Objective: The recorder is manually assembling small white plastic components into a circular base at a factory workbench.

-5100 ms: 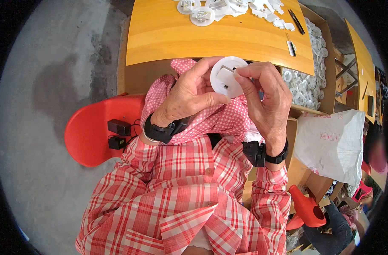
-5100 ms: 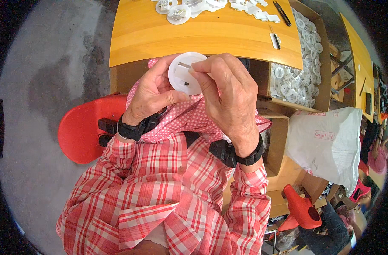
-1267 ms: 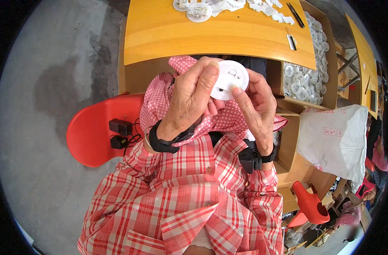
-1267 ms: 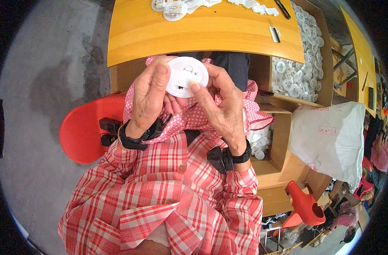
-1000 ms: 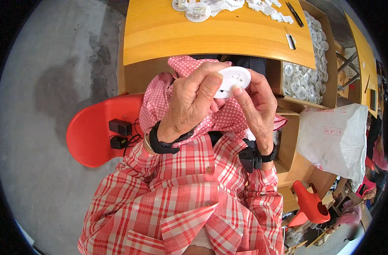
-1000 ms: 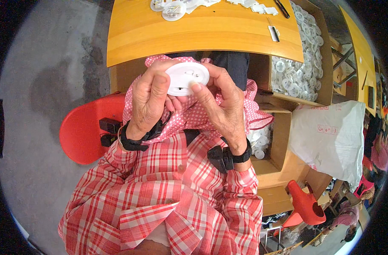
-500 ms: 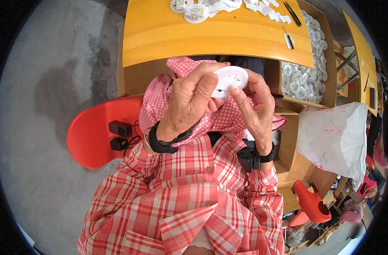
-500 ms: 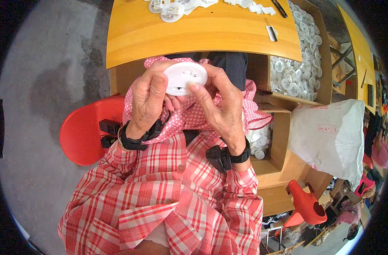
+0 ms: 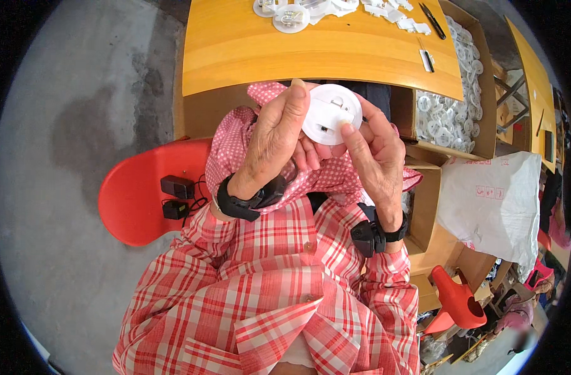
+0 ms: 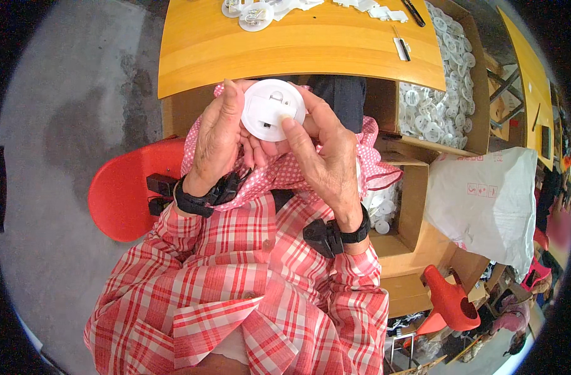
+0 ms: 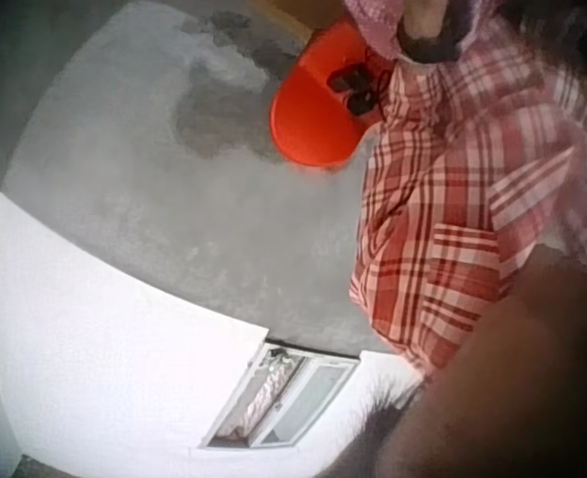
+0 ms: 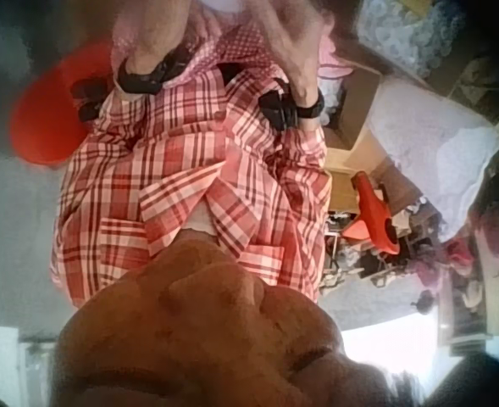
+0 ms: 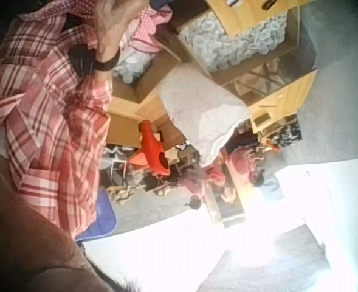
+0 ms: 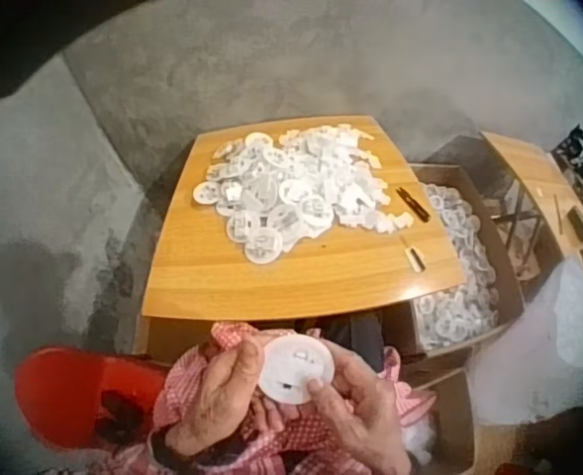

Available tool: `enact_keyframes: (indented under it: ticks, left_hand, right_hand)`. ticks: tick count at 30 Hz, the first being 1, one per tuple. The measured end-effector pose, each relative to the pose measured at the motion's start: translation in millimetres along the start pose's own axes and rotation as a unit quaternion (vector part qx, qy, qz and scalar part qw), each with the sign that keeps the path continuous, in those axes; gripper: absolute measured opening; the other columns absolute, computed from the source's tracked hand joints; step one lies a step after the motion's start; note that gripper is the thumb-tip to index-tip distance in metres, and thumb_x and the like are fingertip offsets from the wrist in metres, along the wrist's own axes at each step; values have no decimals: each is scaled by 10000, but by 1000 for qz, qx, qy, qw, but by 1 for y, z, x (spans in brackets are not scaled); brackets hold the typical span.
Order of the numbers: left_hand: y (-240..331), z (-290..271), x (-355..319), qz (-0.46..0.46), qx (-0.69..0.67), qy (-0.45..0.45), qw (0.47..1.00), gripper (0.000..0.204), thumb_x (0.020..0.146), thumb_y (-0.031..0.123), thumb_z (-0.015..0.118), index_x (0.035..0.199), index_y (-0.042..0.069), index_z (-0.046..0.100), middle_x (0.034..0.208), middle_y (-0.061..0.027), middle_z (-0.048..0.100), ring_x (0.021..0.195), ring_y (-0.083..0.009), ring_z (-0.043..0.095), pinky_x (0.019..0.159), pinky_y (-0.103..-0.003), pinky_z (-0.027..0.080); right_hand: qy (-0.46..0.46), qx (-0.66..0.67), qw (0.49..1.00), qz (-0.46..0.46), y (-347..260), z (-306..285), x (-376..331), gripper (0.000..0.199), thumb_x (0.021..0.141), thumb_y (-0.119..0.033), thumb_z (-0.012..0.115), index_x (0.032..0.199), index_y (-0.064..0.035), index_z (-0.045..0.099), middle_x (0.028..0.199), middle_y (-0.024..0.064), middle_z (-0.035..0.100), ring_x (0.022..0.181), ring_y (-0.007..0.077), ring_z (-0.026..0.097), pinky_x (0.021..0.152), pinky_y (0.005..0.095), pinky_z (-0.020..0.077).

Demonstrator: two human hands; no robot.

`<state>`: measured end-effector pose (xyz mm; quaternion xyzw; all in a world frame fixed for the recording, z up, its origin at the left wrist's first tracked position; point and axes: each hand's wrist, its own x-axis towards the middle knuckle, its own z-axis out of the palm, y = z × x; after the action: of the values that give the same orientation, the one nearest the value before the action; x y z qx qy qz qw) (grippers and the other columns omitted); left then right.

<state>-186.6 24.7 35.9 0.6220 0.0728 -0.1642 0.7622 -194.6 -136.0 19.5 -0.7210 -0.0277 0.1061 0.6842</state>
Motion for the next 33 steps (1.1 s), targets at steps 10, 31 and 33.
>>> enact_keyframes:
  ticks: [10, 31, 33]
  left_hand:
    - [-3, -1, 2, 3, 20, -1, 1000, 686, 935, 576, 237, 1127, -38, 476, 612, -102, 591, 405, -113, 548, 322, -164, 408]
    - [-1, 18, 1, 62, 87, 22, 994, 253, 896, 92, 515, 1129, -6, 515, 757, -87, 628, 433, -85, 536, 341, -206, 422]
    - [6, 20, 2, 78, 95, 12, 992, 249, 900, 94, 511, 1128, -6, 515, 750, -82, 625, 433, -82, 534, 344, -205, 423]
  right_hand:
    - [20, 19, 998, 63, -7, -2, -2, 351, 959, -199, 461, 1235, 10, 519, 772, -3, 561, 656, 35, 447, 569, 185, 367]
    - [93, 15, 995, -39, 10, 3, -3, 335, 871, -120, 605, 1168, 15, 527, 645, -12, 474, 580, 44, 403, 487, 207, 342]
    - [63, 36, 997, -36, 4, -1, -1, 333, 875, -130, 597, 1170, 5, 522, 648, 39, 518, 580, 58, 451, 496, 222, 373]
